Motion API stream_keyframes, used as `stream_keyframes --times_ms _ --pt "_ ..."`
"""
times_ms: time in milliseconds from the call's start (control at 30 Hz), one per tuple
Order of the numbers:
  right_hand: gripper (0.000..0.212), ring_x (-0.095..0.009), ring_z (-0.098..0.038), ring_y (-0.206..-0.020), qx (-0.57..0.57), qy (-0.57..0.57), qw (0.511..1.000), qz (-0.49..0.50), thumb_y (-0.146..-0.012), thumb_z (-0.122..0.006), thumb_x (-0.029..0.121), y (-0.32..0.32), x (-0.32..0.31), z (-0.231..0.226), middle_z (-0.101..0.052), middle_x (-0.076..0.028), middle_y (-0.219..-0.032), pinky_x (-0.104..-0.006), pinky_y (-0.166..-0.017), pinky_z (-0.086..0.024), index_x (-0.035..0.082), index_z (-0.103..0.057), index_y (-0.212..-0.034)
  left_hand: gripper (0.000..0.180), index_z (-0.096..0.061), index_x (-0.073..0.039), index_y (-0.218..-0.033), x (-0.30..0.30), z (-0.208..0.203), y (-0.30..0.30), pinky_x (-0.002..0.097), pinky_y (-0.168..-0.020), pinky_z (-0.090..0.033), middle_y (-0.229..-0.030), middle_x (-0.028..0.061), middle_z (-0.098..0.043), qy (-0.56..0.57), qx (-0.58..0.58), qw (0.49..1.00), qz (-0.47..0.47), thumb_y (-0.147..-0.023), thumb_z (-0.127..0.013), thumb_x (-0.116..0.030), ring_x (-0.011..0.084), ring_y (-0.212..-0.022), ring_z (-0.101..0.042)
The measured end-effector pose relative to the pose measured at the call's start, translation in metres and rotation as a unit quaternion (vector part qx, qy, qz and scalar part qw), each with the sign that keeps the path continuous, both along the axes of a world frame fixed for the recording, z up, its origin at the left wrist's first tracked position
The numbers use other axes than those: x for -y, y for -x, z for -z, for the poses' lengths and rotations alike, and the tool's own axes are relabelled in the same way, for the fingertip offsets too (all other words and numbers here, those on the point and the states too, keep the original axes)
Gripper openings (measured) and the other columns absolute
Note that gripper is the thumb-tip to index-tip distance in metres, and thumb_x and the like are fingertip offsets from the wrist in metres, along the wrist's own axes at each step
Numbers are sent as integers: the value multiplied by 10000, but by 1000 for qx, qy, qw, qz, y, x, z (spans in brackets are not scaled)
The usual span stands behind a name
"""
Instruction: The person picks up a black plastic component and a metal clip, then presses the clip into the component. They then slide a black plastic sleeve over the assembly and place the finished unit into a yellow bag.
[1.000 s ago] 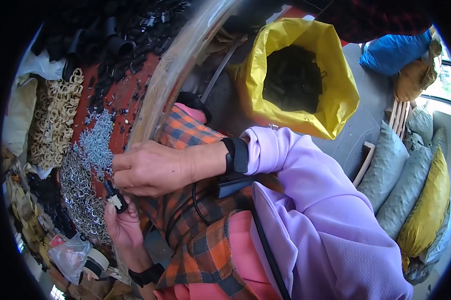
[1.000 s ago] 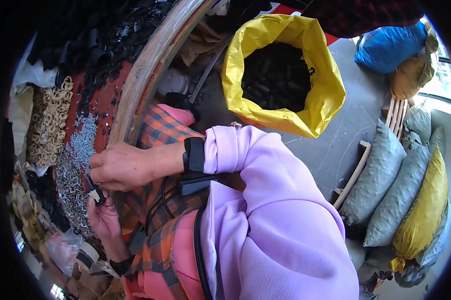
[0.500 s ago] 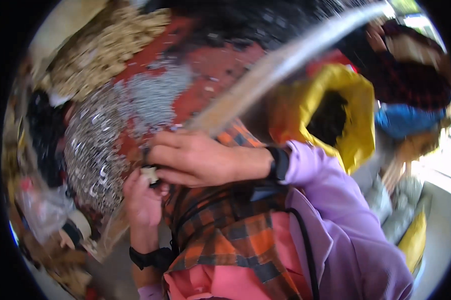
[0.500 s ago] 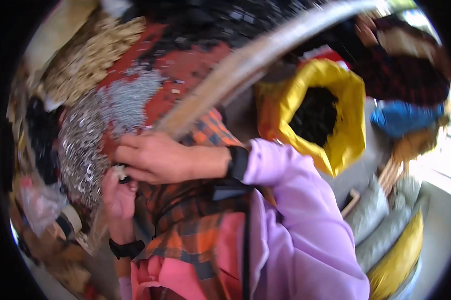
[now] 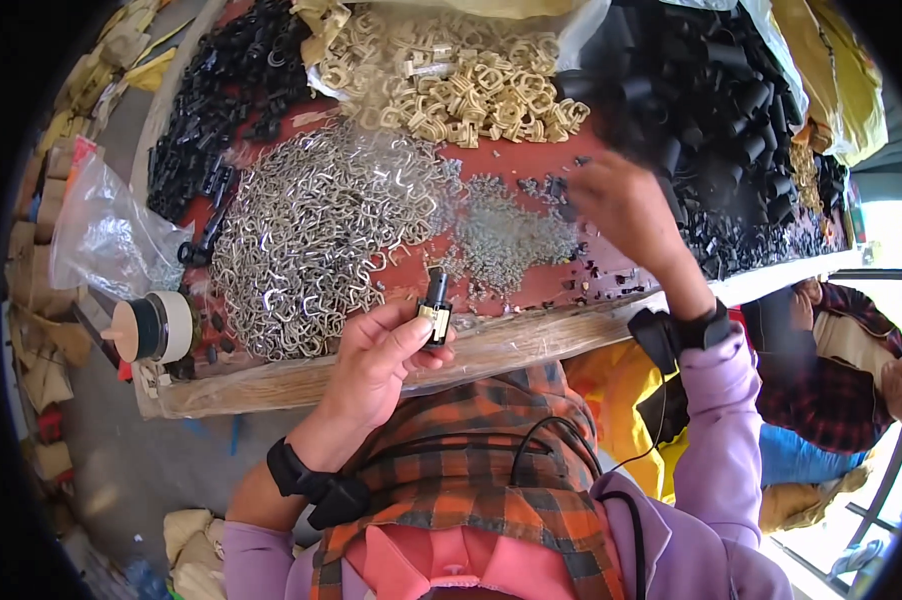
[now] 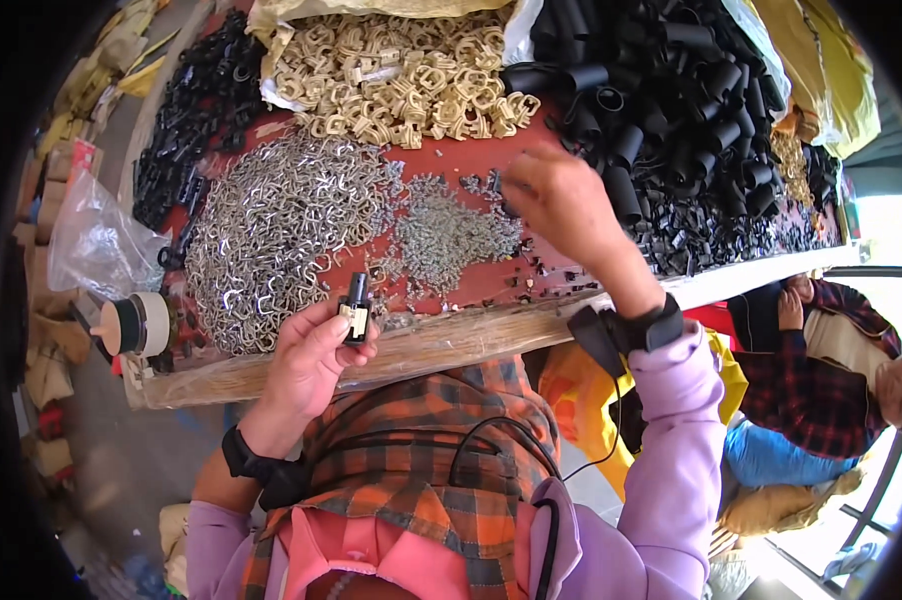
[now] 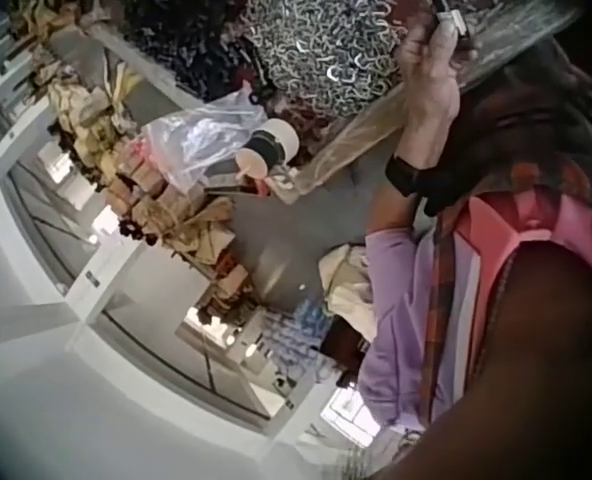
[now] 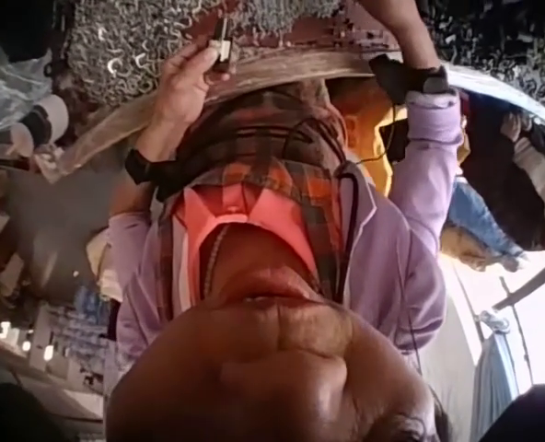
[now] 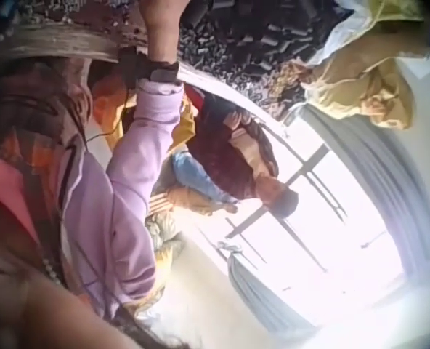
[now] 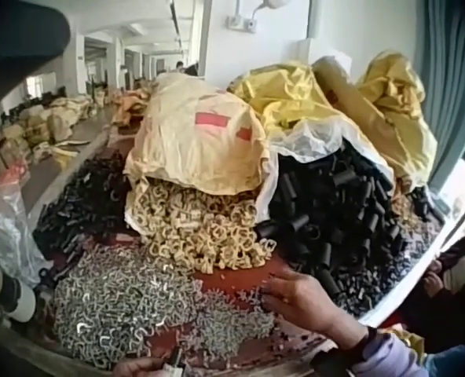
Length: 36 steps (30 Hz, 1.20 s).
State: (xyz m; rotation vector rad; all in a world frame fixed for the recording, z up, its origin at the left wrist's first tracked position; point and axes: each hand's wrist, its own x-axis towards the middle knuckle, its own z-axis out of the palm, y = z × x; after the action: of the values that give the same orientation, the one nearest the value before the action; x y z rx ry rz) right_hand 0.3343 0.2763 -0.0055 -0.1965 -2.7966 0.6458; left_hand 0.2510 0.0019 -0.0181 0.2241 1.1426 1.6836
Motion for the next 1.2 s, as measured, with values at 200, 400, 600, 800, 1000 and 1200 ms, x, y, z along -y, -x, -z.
stream_keyframes --times_ms 200,400,600,800,1000,1200 --pt "210 -295 -527 -751 9 -182 982 47 -699 -550 129 47 -20 24 -532 -103 -821 -358 -613 -423 79 -560 -903 233 -511 28 -935 -3 -2 0 208 -574 -474 -818 122 -571 -6 32 999 -18 -802 -482 -161 144 -664 -565" --pt "197 -292 -517 -776 18 -129 987 90 -704 -534 143 32 -23 26 -525 -104 -821 -373 -646 -417 91 -562 -892 215 -534 9 -929 9 -3 0 202 -584 -471 -807 89 -579 -17 51 998 -27 -802 -504 -161 126 -669 -567" --pt "197 -301 -515 -746 52 -165 984 42 -687 -544 123 7 -41 35 -519 -110 -771 -357 -649 -419 96 -564 -881 215 -532 8 -939 4 0 -7 201 -592 -474 -825 95 -577 -30 63 998 6 -801 -507 -155 128 -688 -570" --pt "197 -220 -545 -670 -14 35 998 59 -717 -543 69 -2 -31 28 -545 -60 -719 -292 -619 -435 45 -555 -913 218 -531 6 -947 1 -3 -6 200 -598 -474 -835 94 -577 -27 74 997 3 -797 -514 -151 130 -693 -571" --pt "207 -99 -525 -646 -67 593 798 85 -764 -531 29 -27 40 12 -548 -24 -739 -205 -592 -427 -14 -525 -967 224 -534 -1 -956 -10 -6 -12 207 -612 -467 -840 79 -577 -26 58 998 -1 -789 -528 -151 132 -697 -569" --pt "254 -100 -520 -620 -98 700 707 14 -748 -559 38 -41 99 11 -546 -34 -729 -194 -588 -422 1 -512 -995 238 -540 -8 -964 -22 -11 -24 209 -634 -444 -846 58 -574 -12 42 999 1 -777 -550 -156 118 -719 -557"
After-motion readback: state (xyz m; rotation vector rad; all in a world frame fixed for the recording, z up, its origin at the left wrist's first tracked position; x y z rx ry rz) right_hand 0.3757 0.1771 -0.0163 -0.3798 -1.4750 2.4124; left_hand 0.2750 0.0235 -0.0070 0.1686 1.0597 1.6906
